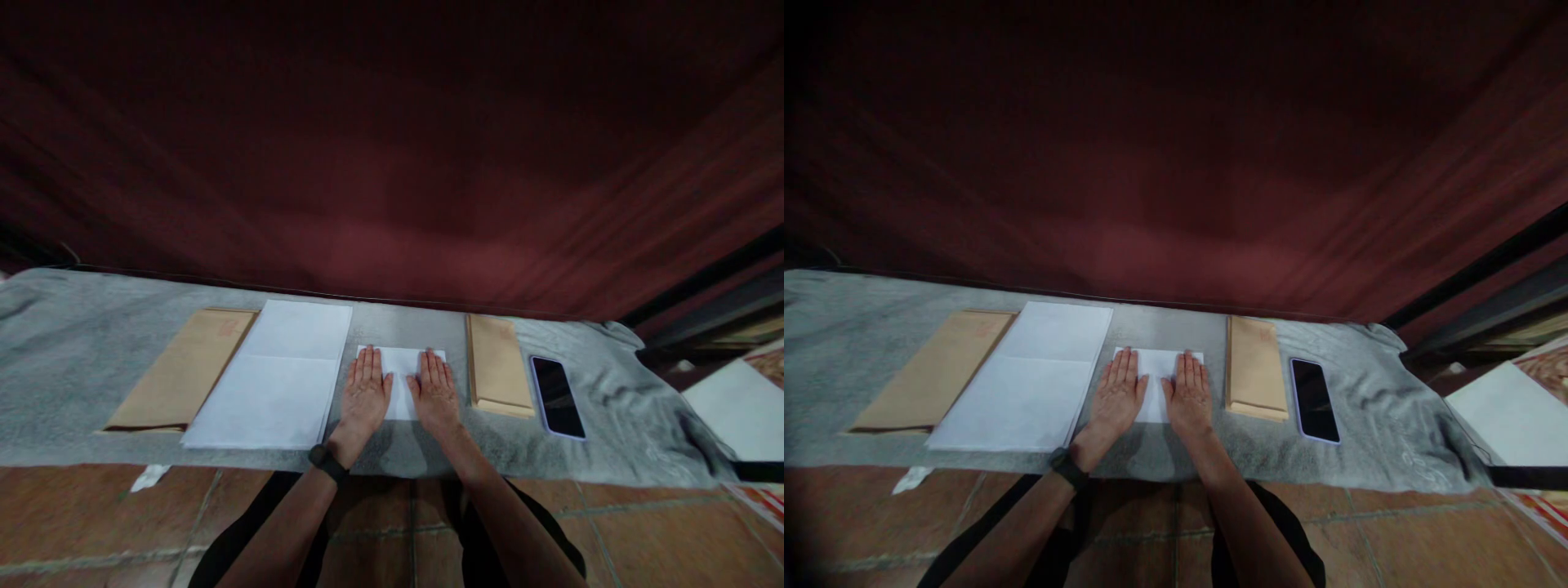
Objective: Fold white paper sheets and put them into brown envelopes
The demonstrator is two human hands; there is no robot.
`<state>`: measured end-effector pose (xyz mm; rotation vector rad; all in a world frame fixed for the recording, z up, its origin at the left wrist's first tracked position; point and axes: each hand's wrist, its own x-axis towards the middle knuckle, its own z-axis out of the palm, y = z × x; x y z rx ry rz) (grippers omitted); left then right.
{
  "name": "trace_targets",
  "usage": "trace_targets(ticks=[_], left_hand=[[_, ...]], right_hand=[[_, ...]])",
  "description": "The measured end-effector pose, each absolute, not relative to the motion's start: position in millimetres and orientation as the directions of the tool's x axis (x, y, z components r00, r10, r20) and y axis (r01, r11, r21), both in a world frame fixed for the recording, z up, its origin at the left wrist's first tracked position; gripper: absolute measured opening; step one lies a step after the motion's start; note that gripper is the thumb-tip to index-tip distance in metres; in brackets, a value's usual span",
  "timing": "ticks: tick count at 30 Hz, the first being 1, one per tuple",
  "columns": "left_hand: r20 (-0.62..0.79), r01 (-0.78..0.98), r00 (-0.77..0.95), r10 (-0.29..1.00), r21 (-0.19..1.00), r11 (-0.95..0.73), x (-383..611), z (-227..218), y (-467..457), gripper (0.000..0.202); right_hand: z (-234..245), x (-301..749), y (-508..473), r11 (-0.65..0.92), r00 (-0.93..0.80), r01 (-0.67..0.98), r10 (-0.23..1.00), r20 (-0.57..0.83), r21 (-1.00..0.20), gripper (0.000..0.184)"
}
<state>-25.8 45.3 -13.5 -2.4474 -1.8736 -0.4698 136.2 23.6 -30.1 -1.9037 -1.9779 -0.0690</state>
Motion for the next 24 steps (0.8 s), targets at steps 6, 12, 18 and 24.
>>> trace_targets(ticks=[6,12,18,24], left_hand=[[0.287,0.951,0.144,0.947,0.226,-0.213,-36.9,-19.5,49.4,0.062],[0.323,0.947,0.103,0.941,0.258,-0.192,-38.4,-14.6,48.9,0.061],[0.303,0.882,0.332,0.893,0.236,-0.408,-12.7,-6.1,47.2,0.055],[0.191,0.865,0.429,0.883,0.194,-0.462,6.8,-12.6,54.3,0.056]], right_hand=[[-37.7,147.7,20.8,0.003,0.086,0.973,0.924,0.371,-0.232,0.067],[-35.3,153.1,19.1,-0.03,0.134,0.968,0.902,0.411,-0.251,0.067],[-9.8,137.8,27.2,0.092,-0.01,0.945,0.967,0.255,-0.314,0.059],[0.6,122.6,37.2,0.161,-0.132,0.912,0.986,0.1,-0.377,0.059]])
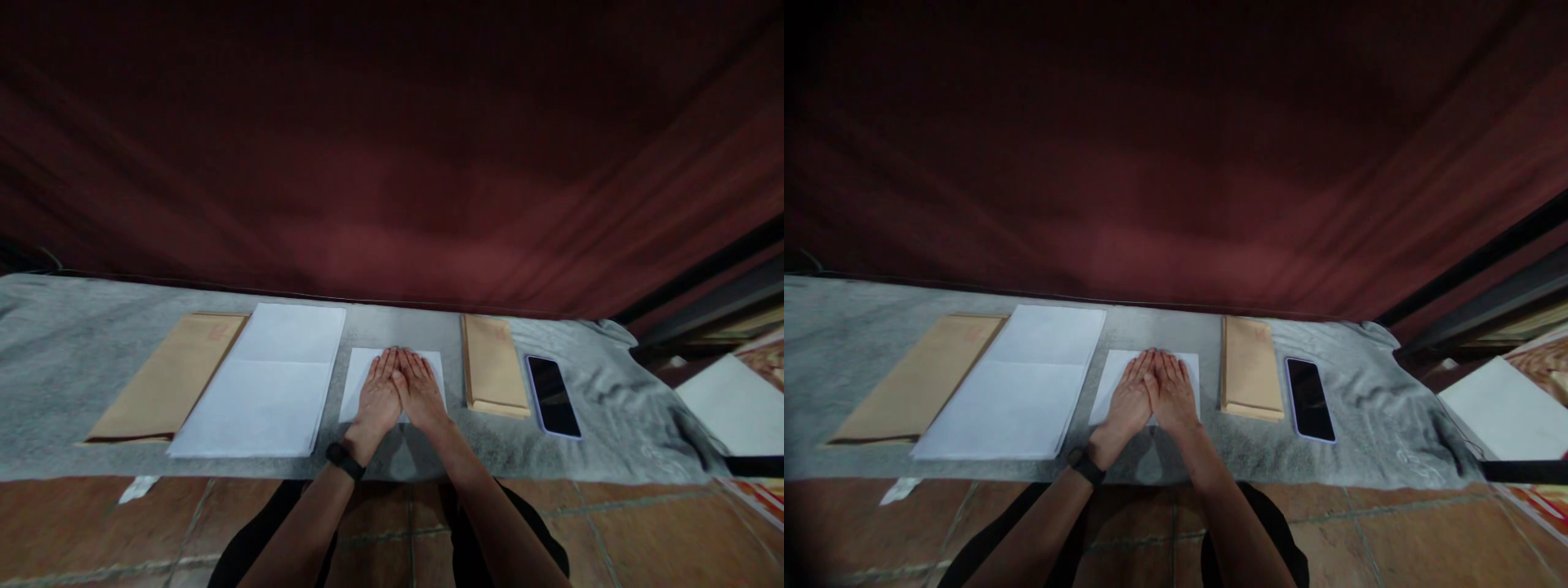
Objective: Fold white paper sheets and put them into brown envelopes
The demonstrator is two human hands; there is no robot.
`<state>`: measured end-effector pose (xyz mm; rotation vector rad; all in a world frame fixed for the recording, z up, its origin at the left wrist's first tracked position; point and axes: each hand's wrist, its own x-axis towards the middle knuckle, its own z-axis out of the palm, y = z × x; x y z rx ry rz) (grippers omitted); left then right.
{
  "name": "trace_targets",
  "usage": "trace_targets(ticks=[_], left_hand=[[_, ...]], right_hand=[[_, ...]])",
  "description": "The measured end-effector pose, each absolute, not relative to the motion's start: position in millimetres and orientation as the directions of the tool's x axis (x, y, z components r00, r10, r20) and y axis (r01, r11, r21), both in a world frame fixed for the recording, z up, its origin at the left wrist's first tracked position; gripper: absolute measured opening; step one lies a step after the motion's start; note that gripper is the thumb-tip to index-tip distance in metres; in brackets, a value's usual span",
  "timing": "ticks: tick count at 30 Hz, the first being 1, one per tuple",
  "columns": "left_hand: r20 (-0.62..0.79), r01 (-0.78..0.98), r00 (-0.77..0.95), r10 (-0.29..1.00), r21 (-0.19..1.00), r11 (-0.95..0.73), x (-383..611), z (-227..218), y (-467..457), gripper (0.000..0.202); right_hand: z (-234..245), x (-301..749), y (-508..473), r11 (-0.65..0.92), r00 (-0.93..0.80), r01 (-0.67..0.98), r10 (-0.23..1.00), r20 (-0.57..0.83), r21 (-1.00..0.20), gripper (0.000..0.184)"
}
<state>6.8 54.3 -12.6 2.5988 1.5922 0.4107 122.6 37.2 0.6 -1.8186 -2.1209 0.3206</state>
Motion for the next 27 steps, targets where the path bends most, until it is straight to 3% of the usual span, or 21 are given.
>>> trace_targets(ticks=[7,15,27], left_hand=[[0.189,0.904,0.363,0.913,0.168,-0.394,1.3,-7.6,55.7,0.055],[0.2,0.944,0.261,0.944,0.151,-0.293,-18.0,-12.9,61.8,0.058],[0.286,0.949,0.196,0.938,0.186,-0.255,-40.9,-17.9,58.5,0.061]], right_hand=[[-12.5,129.7,40.2,0.095,-0.059,0.95,0.99,0.13,-0.297,0.059],[-32.4,146.1,36.4,0.032,0.03,0.983,0.945,0.326,-0.183,0.065],[-34.1,161.7,23.4,-0.021,0.105,0.977,0.911,0.398,-0.211,0.069]])
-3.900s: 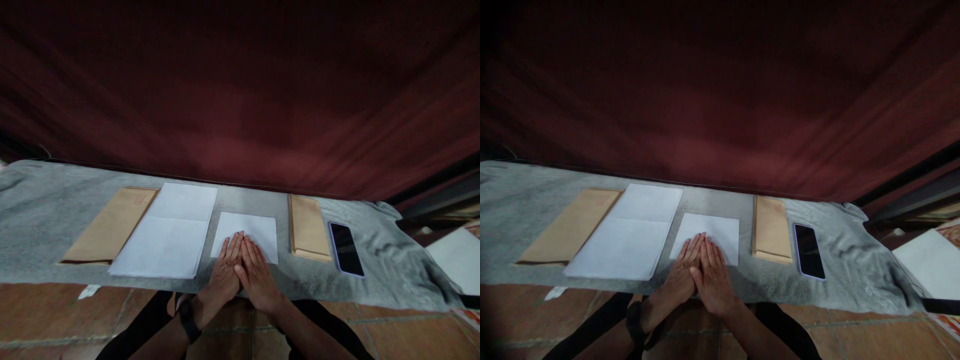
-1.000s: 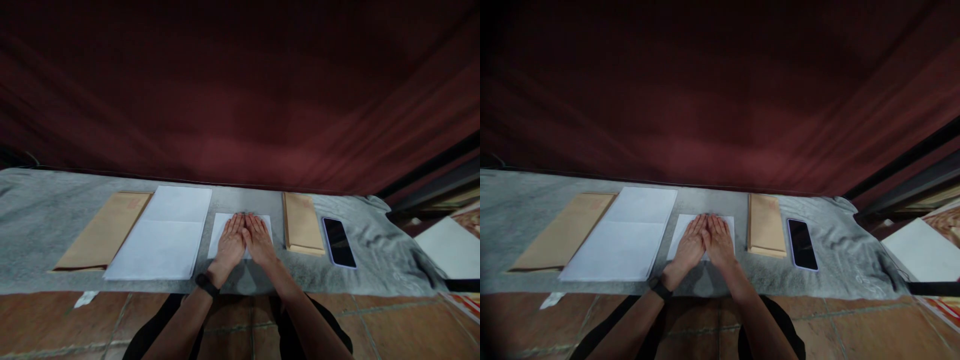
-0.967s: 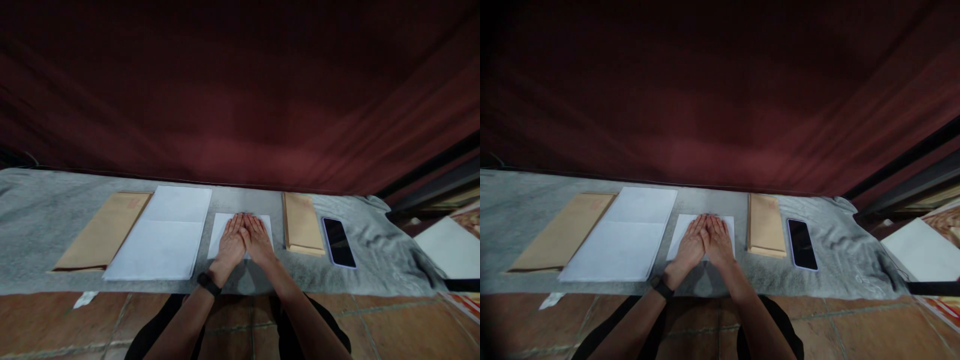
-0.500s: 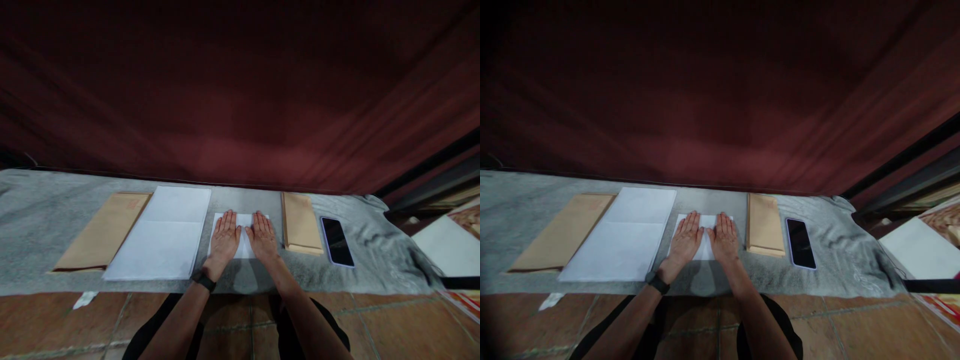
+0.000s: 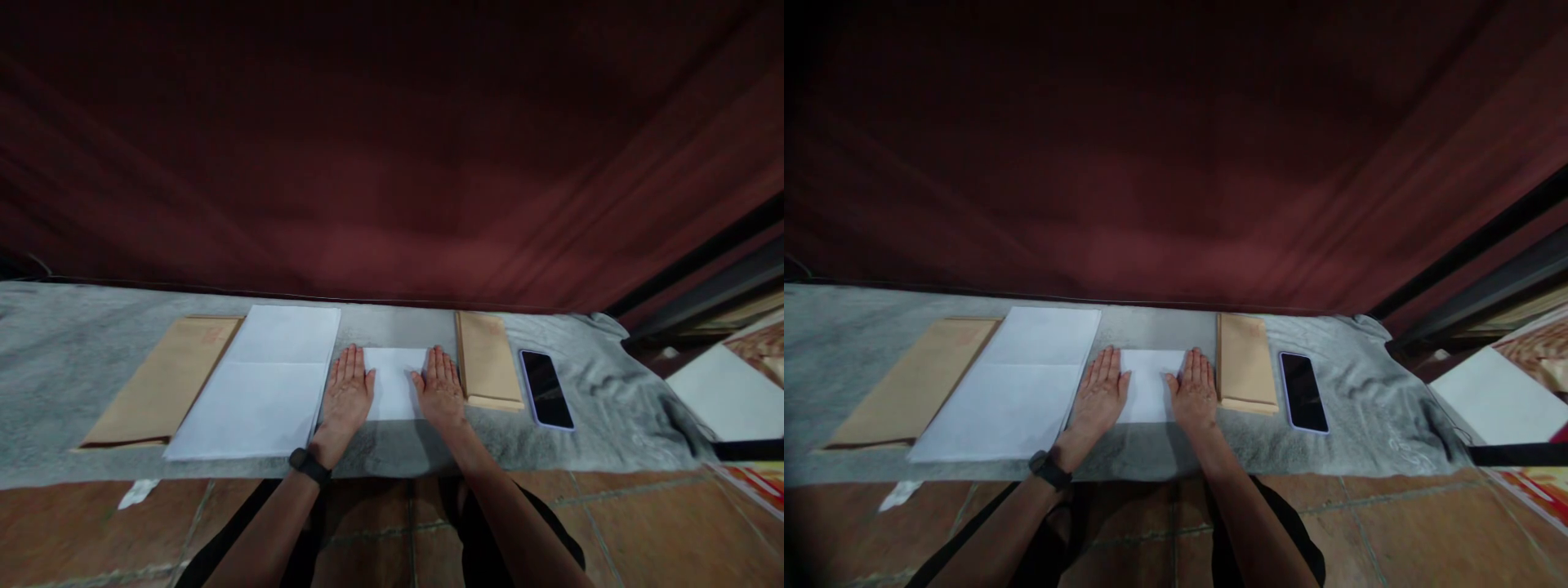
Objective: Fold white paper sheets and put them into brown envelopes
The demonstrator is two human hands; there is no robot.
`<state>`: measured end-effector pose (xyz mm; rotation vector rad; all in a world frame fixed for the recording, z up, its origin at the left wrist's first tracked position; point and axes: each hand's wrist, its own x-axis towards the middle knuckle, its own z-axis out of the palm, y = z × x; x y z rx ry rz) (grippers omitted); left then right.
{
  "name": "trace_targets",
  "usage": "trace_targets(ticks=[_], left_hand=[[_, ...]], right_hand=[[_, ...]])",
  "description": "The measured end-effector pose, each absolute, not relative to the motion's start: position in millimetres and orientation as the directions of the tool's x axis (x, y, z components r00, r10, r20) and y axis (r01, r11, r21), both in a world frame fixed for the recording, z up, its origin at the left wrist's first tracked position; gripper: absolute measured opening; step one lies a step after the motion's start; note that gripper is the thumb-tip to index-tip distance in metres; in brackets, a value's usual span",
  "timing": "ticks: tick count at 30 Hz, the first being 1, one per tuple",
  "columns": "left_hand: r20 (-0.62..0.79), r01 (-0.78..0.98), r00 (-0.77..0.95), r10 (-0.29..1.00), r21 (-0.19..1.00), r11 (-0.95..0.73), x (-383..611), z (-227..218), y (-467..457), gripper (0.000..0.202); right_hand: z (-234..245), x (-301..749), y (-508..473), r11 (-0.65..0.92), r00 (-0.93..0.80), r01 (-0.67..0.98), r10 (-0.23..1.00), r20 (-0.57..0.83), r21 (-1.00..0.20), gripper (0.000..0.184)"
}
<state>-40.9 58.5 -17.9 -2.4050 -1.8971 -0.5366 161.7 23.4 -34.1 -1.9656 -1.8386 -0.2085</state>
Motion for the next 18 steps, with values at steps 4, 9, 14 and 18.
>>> trace_targets(ticks=[4,9,14,18], left_hand=[[0.345,0.939,0.203,0.917,0.196,-0.281,-38.5,-13.3,47.3,0.061],[0.339,0.849,0.433,0.835,0.157,-0.504,-20.4,-17.4,11.5,0.061],[0.341,0.831,0.481,0.808,0.115,-0.544,-19.9,-27.8,-4.5,0.064],[0.335,0.857,0.434,0.836,0.131,-0.498,-31.2,-25.3,0.2,0.062]], right_hand=[[-20.7,157.7,13.8,0.025,0.07,0.974,0.912,0.405,-0.224,0.067],[-7.6,135.5,-9.8,0.284,-0.194,0.932,0.915,0.353,-0.225,0.061],[-16.2,129.0,-24.6,0.319,-0.245,0.929,0.909,0.337,-0.186,0.061],[-22.8,141.9,-23.8,0.275,-0.208,0.948,0.916,0.343,-0.159,0.065]])
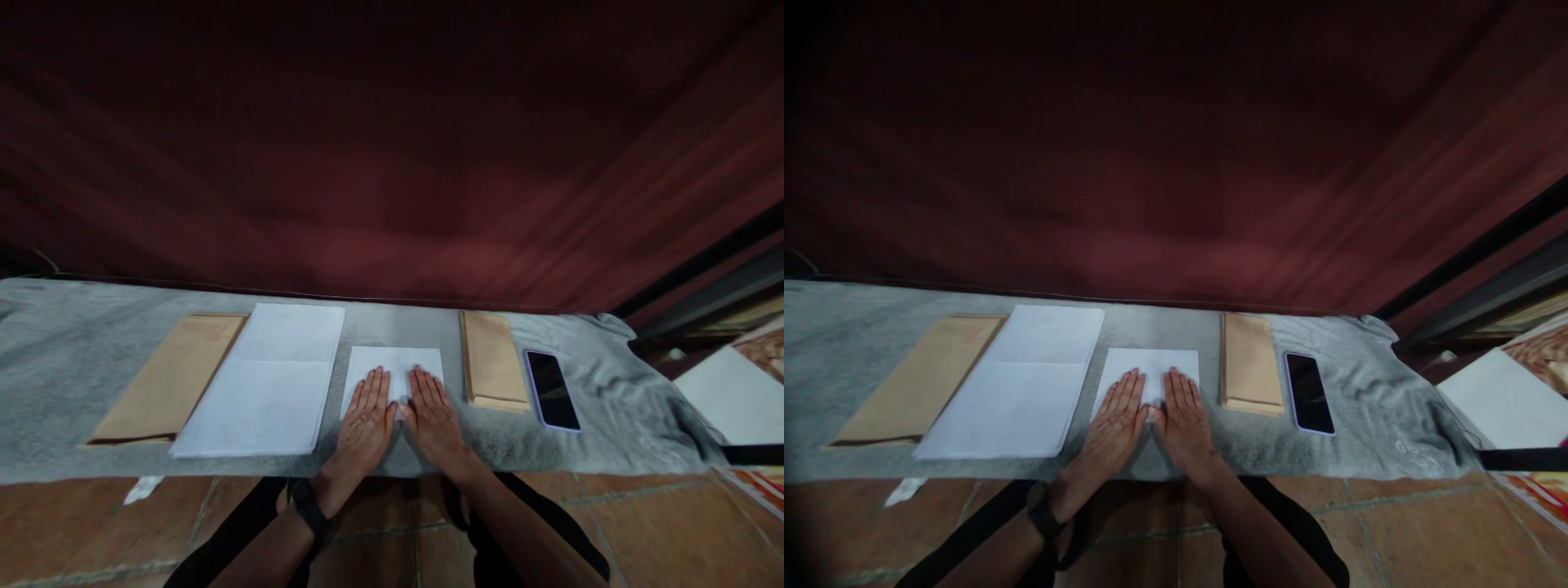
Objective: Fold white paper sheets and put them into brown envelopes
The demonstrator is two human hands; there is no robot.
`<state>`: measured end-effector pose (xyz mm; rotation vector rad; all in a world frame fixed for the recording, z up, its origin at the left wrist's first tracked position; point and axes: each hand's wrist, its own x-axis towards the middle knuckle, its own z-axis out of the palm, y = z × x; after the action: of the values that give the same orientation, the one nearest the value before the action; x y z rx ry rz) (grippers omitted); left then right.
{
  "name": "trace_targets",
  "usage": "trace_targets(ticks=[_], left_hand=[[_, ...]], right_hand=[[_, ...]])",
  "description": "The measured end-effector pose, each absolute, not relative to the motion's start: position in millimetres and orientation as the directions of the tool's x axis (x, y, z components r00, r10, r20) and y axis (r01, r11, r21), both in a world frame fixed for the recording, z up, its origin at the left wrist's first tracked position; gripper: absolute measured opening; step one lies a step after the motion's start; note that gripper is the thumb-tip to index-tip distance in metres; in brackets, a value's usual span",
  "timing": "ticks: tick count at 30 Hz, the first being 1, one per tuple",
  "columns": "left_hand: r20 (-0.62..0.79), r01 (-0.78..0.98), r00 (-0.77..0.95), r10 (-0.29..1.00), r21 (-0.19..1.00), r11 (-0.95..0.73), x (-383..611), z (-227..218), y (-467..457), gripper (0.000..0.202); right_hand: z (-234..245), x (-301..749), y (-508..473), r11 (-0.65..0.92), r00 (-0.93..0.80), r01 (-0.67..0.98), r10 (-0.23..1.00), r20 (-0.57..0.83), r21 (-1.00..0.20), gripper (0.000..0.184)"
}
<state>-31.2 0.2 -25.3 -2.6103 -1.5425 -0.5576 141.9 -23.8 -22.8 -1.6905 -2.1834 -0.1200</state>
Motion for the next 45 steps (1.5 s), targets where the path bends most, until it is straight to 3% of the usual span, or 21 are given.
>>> trace_targets(ticks=[7,21,28,31,45], left_hand=[[0.326,0.885,0.375,0.868,0.154,-0.44,-48.5,-21.6,4.0,0.06],[0.341,0.919,0.261,0.903,0.2,-0.34,-53.4,-13.9,7.4,0.06],[0.305,0.794,0.512,0.803,0.191,-0.578,-30.6,-6.7,-12.5,0.059],[0.28,0.773,0.55,0.787,0.186,-0.607,-28.8,-12.2,-17.4,0.058],[0.279,0.916,0.3,0.912,0.184,-0.358,-56.9,-16.7,4.1,0.058]], right_hand=[[-27.3,156.7,-25.8,0.17,-0.122,0.98,0.926,0.356,-0.104,0.069],[-18.2,164.0,-32.6,0.093,-0.028,0.981,0.938,0.346,-0.172,0.069],[-5.0,149.3,-44.7,0.307,-0.246,0.937,0.918,0.311,-0.165,0.06],[-11.1,145.4,-50.4,0.335,-0.266,0.926,0.907,0.327,-0.173,0.059],[-24.8,160.9,-42.3,0.101,-0.047,0.983,0.945,0.324,-0.153,0.066]])
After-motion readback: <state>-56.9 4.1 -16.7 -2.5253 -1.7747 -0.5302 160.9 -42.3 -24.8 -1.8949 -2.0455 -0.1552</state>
